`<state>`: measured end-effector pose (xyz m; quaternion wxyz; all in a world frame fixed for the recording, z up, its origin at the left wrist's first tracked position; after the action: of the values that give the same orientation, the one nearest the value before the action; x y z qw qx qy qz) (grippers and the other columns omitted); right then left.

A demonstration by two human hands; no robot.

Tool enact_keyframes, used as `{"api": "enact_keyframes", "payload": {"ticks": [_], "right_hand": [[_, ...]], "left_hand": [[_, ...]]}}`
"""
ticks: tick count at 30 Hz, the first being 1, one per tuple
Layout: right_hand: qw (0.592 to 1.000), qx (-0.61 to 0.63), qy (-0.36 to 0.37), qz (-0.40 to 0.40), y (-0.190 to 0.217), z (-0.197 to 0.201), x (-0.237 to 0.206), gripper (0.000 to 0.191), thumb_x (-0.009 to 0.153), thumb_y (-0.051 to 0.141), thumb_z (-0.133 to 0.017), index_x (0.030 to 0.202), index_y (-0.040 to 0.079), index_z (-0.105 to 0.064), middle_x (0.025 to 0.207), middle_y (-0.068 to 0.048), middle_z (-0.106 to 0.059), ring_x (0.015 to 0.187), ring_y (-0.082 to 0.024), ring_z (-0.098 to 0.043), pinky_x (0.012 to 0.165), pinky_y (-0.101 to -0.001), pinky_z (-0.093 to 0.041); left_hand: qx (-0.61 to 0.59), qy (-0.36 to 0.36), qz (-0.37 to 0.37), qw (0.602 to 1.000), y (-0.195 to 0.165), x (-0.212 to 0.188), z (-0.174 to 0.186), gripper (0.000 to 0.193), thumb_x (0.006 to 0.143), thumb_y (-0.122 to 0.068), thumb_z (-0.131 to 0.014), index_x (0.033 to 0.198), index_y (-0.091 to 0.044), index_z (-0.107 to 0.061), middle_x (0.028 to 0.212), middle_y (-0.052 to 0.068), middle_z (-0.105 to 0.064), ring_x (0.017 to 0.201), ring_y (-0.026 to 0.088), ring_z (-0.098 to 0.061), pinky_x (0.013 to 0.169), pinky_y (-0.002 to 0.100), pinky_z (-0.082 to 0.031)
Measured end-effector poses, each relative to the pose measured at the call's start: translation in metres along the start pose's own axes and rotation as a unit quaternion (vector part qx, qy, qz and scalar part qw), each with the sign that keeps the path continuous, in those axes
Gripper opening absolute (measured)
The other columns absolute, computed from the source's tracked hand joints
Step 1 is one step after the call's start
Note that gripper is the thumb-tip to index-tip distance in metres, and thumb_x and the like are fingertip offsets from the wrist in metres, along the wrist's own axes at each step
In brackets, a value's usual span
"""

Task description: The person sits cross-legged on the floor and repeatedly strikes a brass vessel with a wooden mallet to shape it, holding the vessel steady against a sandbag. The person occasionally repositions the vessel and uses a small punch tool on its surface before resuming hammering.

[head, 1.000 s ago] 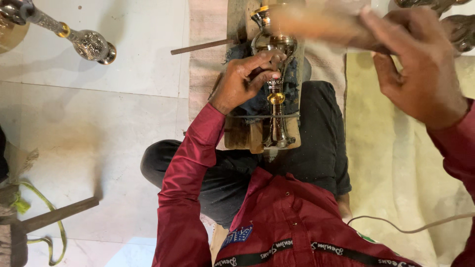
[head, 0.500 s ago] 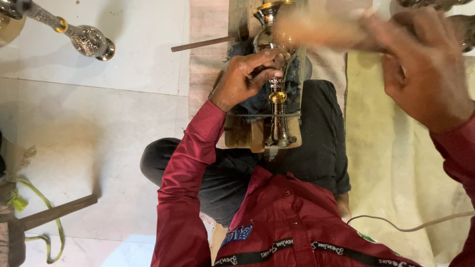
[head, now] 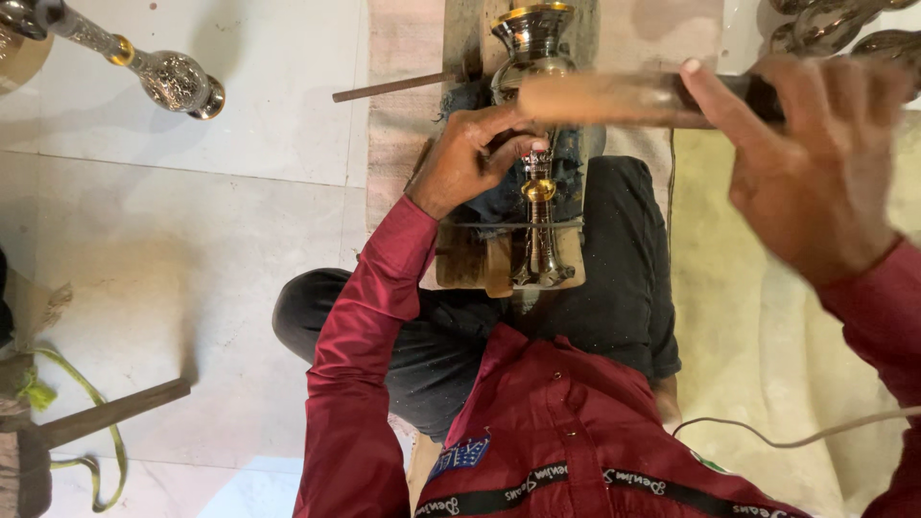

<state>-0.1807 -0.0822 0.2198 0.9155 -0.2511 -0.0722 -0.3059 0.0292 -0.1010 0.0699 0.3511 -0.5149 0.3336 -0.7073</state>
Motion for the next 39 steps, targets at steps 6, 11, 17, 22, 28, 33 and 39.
{"api": "enact_keyframes", "payload": {"ticks": [6,11,17,22,28,33,39], "right_hand": [[0.964,0.246,0.017,-0.104,-0.002,-0.035,-0.023,0.062,0.091,0.004,-0.07,0.151,0.0,-0.053,0.119,-0.02,-0.061,0.098,-0.034,-0.06,0.084,-0.0452,-0.05],[0.914,0.356,0.04,-0.192,0.008,-0.066,-0.046,0.06,0.098,0.018,-0.078,0.152,0.003,-0.056,0.119,-0.018,-0.062,0.099,-0.034,-0.064,0.088,-0.0432,-0.053],[0.903,0.376,0.017,-0.205,0.02,-0.065,-0.047,0.057,0.1,0.02,-0.076,0.151,0.005,-0.057,0.124,-0.019,-0.062,0.101,-0.035,-0.067,0.083,-0.0427,-0.054],[0.92,0.347,0.016,-0.18,0.019,-0.06,-0.035,0.057,0.102,0.021,-0.075,0.154,0.006,-0.056,0.115,-0.018,-0.063,0.097,-0.034,-0.065,0.081,-0.0427,-0.053],[0.931,0.32,0.036,-0.173,0.011,-0.054,-0.022,0.059,0.105,0.022,-0.074,0.16,0.012,-0.055,0.1,-0.015,-0.063,0.082,-0.031,-0.061,0.071,-0.0425,-0.049],[0.969,0.209,0.048,-0.122,0.007,-0.043,-0.004,0.058,0.1,0.025,-0.074,0.155,0.015,-0.059,0.091,-0.013,-0.063,0.073,-0.026,-0.059,0.063,-0.041,-0.048],[0.919,0.375,-0.094,-0.083,0.001,-0.011,0.001,0.066,0.101,0.009,-0.067,0.16,0.006,-0.035,0.112,-0.019,-0.055,0.094,-0.029,-0.056,0.081,-0.0422,-0.05]], "left_hand": [[-0.086,-0.187,0.02,0.978,0.011,-0.007,0.03,0.028,0.1,0.002,-0.069,0.124,-0.013,-0.063,0.114,0.011,-0.075,0.091,0.018,-0.08,0.077,0.031,-0.068],[-0.055,-0.206,-0.06,0.975,-0.018,-0.013,0.038,0.043,0.102,0.0,-0.072,0.139,-0.011,-0.054,0.099,0.002,-0.076,0.098,0.013,-0.076,0.112,0.04,-0.061],[-0.001,-0.139,0.096,0.986,-0.012,-0.007,0.021,0.039,0.096,-0.002,-0.078,0.132,-0.008,-0.062,0.097,0.002,-0.077,0.095,0.016,-0.076,0.096,0.034,-0.063],[0.068,-0.095,0.008,0.993,-0.023,0.003,0.015,0.037,0.097,-0.004,-0.078,0.13,-0.012,-0.064,0.111,0.007,-0.078,0.107,0.02,-0.077,0.099,0.036,-0.064],[0.132,-0.052,-0.013,0.99,-0.015,0.004,0.0,0.046,0.096,-0.007,-0.08,0.138,-0.016,-0.064,0.133,0.011,-0.071,0.113,0.021,-0.075,0.096,0.034,-0.067],[0.069,-0.047,-0.01,0.996,-0.014,0.003,0.0,0.052,0.1,0.002,-0.073,0.145,-0.018,-0.059,0.138,0.008,-0.069,0.118,0.019,-0.076,0.099,0.034,-0.064],[0.075,-0.051,-0.004,0.996,-0.016,0.002,0.0,0.053,0.097,0.004,-0.075,0.144,-0.015,-0.058,0.139,0.011,-0.068,0.119,0.022,-0.074,0.1,0.033,-0.066]]}}
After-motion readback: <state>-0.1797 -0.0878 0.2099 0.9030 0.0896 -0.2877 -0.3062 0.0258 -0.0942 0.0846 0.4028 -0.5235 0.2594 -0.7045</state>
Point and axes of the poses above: each hand's wrist, its own x-axis towards the middle knuckle, its own z-axis out of the back of the hand, y = z × x, the point moved 10 cm from there along x, towards the middle knuckle
